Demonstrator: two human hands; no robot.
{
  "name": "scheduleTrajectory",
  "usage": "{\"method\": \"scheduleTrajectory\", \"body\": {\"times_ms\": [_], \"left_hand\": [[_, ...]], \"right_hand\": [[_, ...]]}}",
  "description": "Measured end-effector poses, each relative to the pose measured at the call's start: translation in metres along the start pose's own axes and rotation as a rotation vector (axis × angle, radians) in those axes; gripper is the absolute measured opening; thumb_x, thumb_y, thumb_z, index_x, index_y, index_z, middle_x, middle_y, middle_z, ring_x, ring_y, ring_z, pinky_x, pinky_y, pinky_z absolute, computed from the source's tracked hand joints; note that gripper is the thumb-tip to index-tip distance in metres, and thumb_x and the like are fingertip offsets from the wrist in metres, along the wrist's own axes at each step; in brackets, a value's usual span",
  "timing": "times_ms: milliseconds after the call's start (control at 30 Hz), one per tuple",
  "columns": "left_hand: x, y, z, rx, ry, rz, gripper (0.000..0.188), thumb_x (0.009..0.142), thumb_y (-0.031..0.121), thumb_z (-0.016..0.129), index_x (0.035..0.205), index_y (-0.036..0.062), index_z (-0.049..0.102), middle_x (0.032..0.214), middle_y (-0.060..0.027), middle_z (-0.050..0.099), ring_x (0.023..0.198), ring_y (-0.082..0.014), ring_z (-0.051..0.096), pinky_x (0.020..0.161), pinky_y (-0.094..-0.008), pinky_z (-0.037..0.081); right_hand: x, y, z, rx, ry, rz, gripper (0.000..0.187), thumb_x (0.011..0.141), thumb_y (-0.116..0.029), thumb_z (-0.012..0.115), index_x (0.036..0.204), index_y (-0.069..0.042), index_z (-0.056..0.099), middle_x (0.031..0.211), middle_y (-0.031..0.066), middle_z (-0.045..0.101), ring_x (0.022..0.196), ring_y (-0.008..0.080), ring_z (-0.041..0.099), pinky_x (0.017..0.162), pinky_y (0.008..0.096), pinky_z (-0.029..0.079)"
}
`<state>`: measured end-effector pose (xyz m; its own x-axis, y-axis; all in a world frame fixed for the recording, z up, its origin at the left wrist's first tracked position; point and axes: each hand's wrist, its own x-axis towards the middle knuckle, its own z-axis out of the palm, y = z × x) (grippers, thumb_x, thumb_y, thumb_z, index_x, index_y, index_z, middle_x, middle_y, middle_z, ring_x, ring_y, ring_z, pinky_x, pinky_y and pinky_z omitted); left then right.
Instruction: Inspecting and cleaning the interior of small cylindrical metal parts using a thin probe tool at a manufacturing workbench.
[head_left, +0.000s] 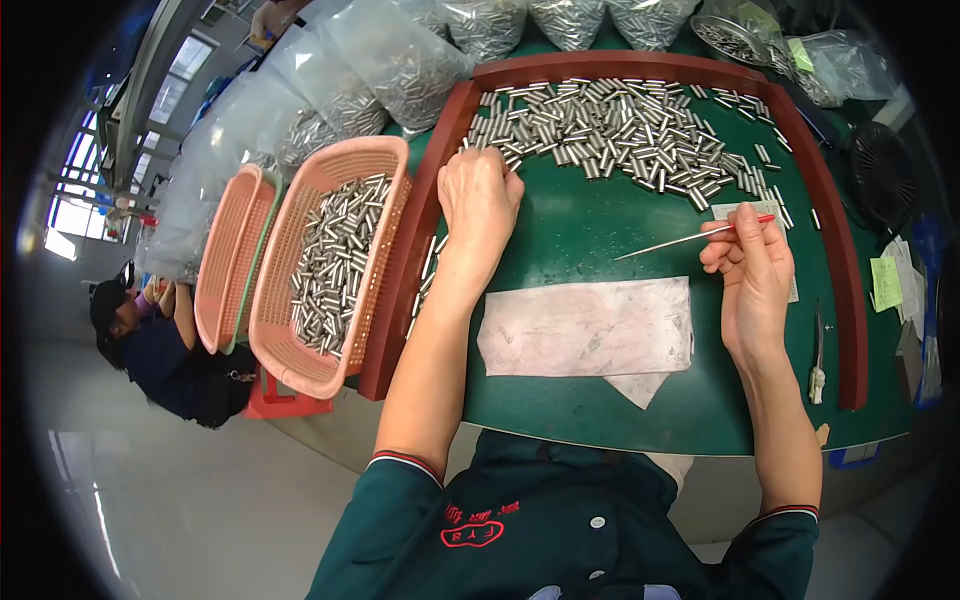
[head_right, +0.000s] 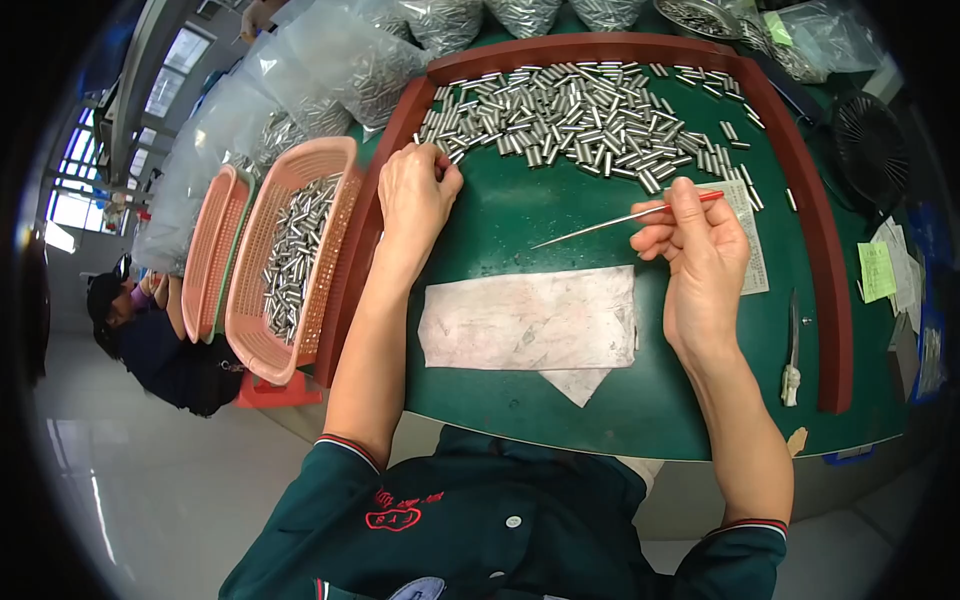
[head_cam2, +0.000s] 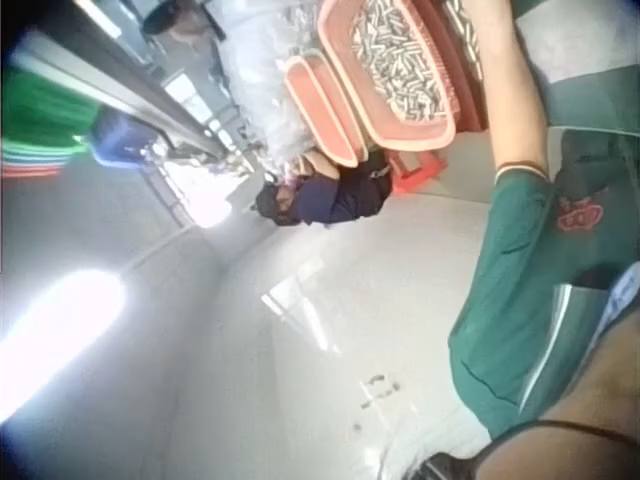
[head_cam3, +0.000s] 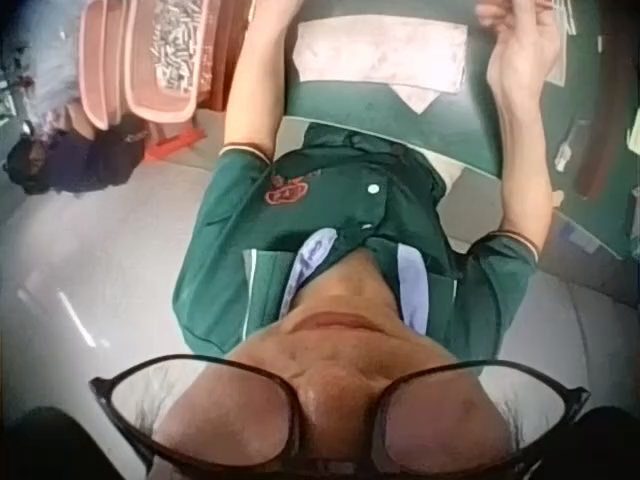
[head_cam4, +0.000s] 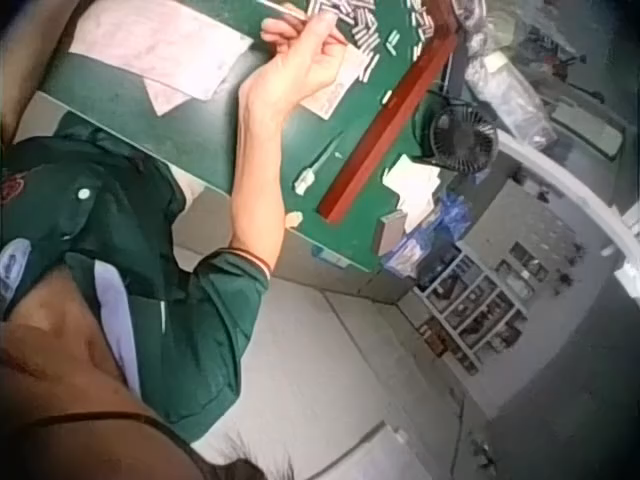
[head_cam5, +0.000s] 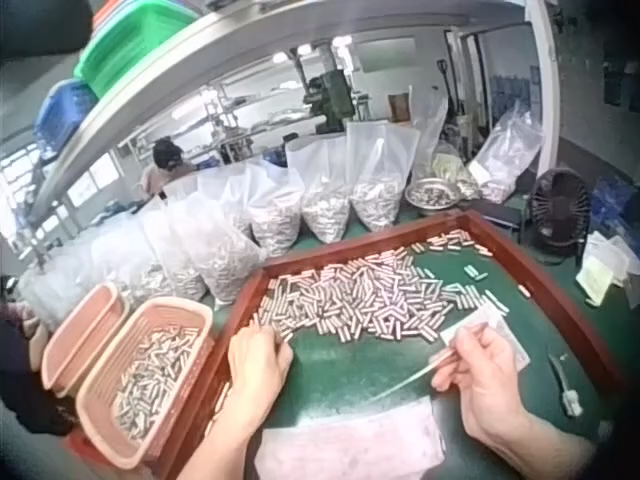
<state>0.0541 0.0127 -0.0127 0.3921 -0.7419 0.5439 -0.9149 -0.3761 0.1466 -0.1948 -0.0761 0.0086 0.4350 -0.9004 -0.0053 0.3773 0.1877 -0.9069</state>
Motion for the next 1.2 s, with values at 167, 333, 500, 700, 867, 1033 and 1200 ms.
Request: {"method": "scheduleTrajectory", "body": {"times_ms": [167, 333, 500, 700, 867, 1033, 1200], "left_hand": [[-0.045, 0.019, -0.066, -0.005, 0.033, -0.055, 0.010, 0.068, 0.006, 0.062, 0.069, 0.0002, 0.055, 0.064, -0.0112, 0.054, 0.059, -0.0274, 0.054, 0.054, -0.0371, 0.042], [-0.110, 0.018, -0.105, -0.025, -0.020, -0.299, 0.009, 0.069, 0.002, 0.061, 0.074, 0.0017, 0.053, 0.062, -0.0096, 0.052, 0.051, -0.0245, 0.053, 0.044, -0.0352, 0.039], [-0.126, 0.007, -0.099, 0.031, -0.085, -0.315, 0.013, 0.070, 0.002, 0.060, 0.079, 0.0006, 0.052, 0.067, -0.0127, 0.055, 0.055, -0.0298, 0.054, 0.046, -0.0377, 0.041], [-0.127, 0.004, -0.098, 0.015, -0.102, -0.307, 0.017, 0.071, 0.002, 0.059, 0.086, -0.0005, 0.052, 0.075, -0.0168, 0.056, 0.061, -0.0324, 0.055, 0.050, -0.0401, 0.042], [-0.112, 0.024, -0.104, -0.079, -0.118, -0.294, 0.016, 0.070, 0.002, 0.060, 0.083, 0.0010, 0.052, 0.071, -0.0124, 0.053, 0.059, -0.0281, 0.054, 0.049, -0.0364, 0.041], [-0.066, 0.032, -0.085, -0.140, -0.022, -0.115, 0.013, 0.069, 0.002, 0.062, 0.078, 0.0007, 0.052, 0.070, -0.0125, 0.052, 0.063, -0.0297, 0.054, 0.054, -0.0379, 0.041], [-0.013, 0.021, -0.057, -0.042, 0.059, -0.006, 0.011, 0.067, 0.003, 0.062, 0.075, 0.0003, 0.055, 0.072, -0.0147, 0.054, 0.069, -0.0321, 0.055, 0.059, -0.0413, 0.042]], "right_hand": [[0.000, -0.001, -0.006, -0.021, 0.029, -0.013, 0.021, 0.088, -0.025, 0.052, 0.083, -0.005, 0.051, 0.076, 0.0092, 0.060, 0.056, 0.0084, 0.054, 0.053, 0.0202, 0.041], [-0.001, -0.002, -0.005, -0.022, 0.006, 0.016, 0.022, 0.087, -0.026, 0.052, 0.086, -0.004, 0.052, 0.078, 0.0097, 0.060, 0.058, 0.0078, 0.053, 0.055, 0.0197, 0.040], [-0.002, 0.000, -0.001, -0.021, -0.019, 0.047, 0.022, 0.087, -0.025, 0.053, 0.086, -0.004, 0.052, 0.078, 0.0097, 0.060, 0.057, 0.0080, 0.052, 0.055, 0.0197, 0.040], [0.002, -0.002, -0.001, -0.028, 0.006, -0.019, 0.021, 0.087, -0.024, 0.053, 0.086, -0.003, 0.053, 0.077, 0.0100, 0.060, 0.058, 0.0085, 0.052, 0.055, 0.0195, 0.040], [-0.003, -0.003, -0.004, -0.026, 0.005, -0.020, 0.020, 0.088, -0.024, 0.051, 0.085, -0.004, 0.052, 0.077, 0.0098, 0.061, 0.057, 0.0085, 0.054, 0.054, 0.0194, 0.041], [-0.001, 0.003, -0.002, -0.026, 0.039, -0.027, 0.021, 0.088, -0.025, 0.051, 0.081, -0.005, 0.050, 0.075, 0.0102, 0.060, 0.055, 0.0089, 0.054, 0.052, 0.0203, 0.041], [-0.001, -0.001, -0.001, -0.033, 0.051, -0.045, 0.022, 0.087, -0.025, 0.052, 0.079, -0.005, 0.050, 0.072, 0.0101, 0.061, 0.053, 0.0091, 0.054, 0.050, 0.0203, 0.041]]}}
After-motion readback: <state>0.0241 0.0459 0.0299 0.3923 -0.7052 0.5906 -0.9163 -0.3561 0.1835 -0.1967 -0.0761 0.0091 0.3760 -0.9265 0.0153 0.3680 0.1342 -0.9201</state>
